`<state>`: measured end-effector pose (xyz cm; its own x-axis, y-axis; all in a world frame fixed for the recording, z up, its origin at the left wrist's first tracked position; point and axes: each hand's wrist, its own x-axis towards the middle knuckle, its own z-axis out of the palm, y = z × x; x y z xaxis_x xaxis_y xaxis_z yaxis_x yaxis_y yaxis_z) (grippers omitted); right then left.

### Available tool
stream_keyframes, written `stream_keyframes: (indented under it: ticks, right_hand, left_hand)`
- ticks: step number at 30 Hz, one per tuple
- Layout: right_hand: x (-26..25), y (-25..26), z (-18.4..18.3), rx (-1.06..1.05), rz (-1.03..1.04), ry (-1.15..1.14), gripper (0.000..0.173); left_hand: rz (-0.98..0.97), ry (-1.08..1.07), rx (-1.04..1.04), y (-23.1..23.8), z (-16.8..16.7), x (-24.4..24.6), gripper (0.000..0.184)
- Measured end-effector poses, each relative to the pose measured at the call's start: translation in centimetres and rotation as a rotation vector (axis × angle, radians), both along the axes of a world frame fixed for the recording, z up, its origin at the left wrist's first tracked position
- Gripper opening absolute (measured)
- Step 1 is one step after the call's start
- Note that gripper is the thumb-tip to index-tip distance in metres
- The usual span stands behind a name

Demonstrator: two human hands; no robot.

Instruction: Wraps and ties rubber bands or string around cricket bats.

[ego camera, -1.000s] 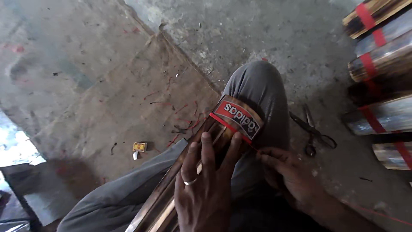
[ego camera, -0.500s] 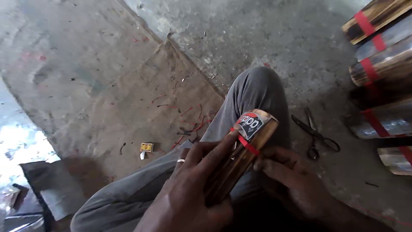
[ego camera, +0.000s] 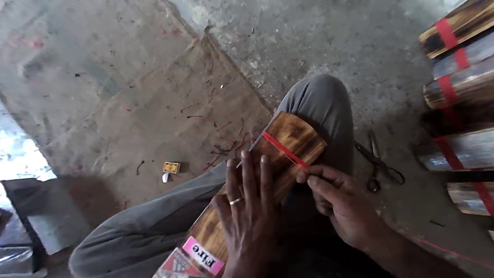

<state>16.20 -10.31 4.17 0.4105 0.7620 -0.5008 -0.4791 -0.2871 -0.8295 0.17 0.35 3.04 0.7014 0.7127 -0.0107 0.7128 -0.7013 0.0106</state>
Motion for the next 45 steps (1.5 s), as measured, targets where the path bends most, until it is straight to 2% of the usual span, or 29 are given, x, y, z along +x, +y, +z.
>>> stream_keyframes:
  ticks: [6,11,14,18,20,22,23,24,26,28,30,31,34,40,45]
  right_hand:
    - [-0.1,-3.1,-1.2,-0.062,-0.131,0.102,0.020]
    - [0.5,-2.9,-0.9,0.003,-0.077,0.090,0.020]
    - [0.9,-2.4,0.3,0.088,0.005,0.077,0.019]
    - [0.9,-1.4,2.5,0.241,0.080,0.084,0.017]
    - [0.8,-0.9,3.2,0.331,0.093,0.128,0.018]
    - [0.7,-0.5,3.3,0.356,0.093,0.167,0.019]
    - [0.8,-0.3,3.2,0.310,0.088,0.166,0.019]
    - [0.8,0.0,3.0,0.240,0.078,0.157,0.019]
    - [1.1,0.5,2.3,0.158,0.065,0.161,0.020]
    - [1.1,0.9,1.7,0.111,0.055,0.188,0.021]
    - [0.8,1.2,1.5,0.089,0.037,0.177,0.021]
    - [0.7,1.0,1.4,0.071,0.023,0.155,0.021]
    - [0.6,-0.3,0.9,-0.003,-0.027,0.141,0.019]
    - [0.4,-4.1,-1.3,0.021,-0.070,0.279,0.019]
    - [0.0,-4.2,-1.7,-0.053,-0.112,0.343,0.020]
  left_hand:
    - [-0.008,-0.034,-0.017,0.6,0.2,0.0,0.098]
    - [-0.013,-0.019,-0.131,1.5,1.9,-0.2,0.102]
    - [-0.044,-0.030,-0.383,2.9,4.4,-1.0,0.108]
    - [-0.032,-0.029,-1.004,5.1,8.2,-1.9,0.108]
    - [-0.042,-0.071,-1.242,5.9,9.0,-2.2,0.101]
    - [-0.032,-0.102,-1.386,6.6,9.1,-2.5,0.087]
    - [-0.019,-0.137,-1.363,6.8,9.0,-2.8,0.077]
    - [-0.005,-0.193,-1.248,6.8,9.0,-3.1,0.069]
    - [-0.048,-0.247,-0.813,6.0,9.1,-3.5,0.065]
    - [-0.096,-0.214,-0.374,3.7,8.6,-2.5,0.071]
    - [-0.109,-0.079,-0.097,0.6,6.8,-1.0,0.089]
    - [-0.101,-0.004,-0.011,-0.6,5.3,-0.4,0.091]
    - [-0.090,0.059,0.121,-1.2,2.6,0.1,0.074]
    - [-0.119,0.058,0.122,-0.6,2.9,0.5,0.077]
    - [-0.142,0.045,0.104,-0.1,3.2,1.1,0.072]
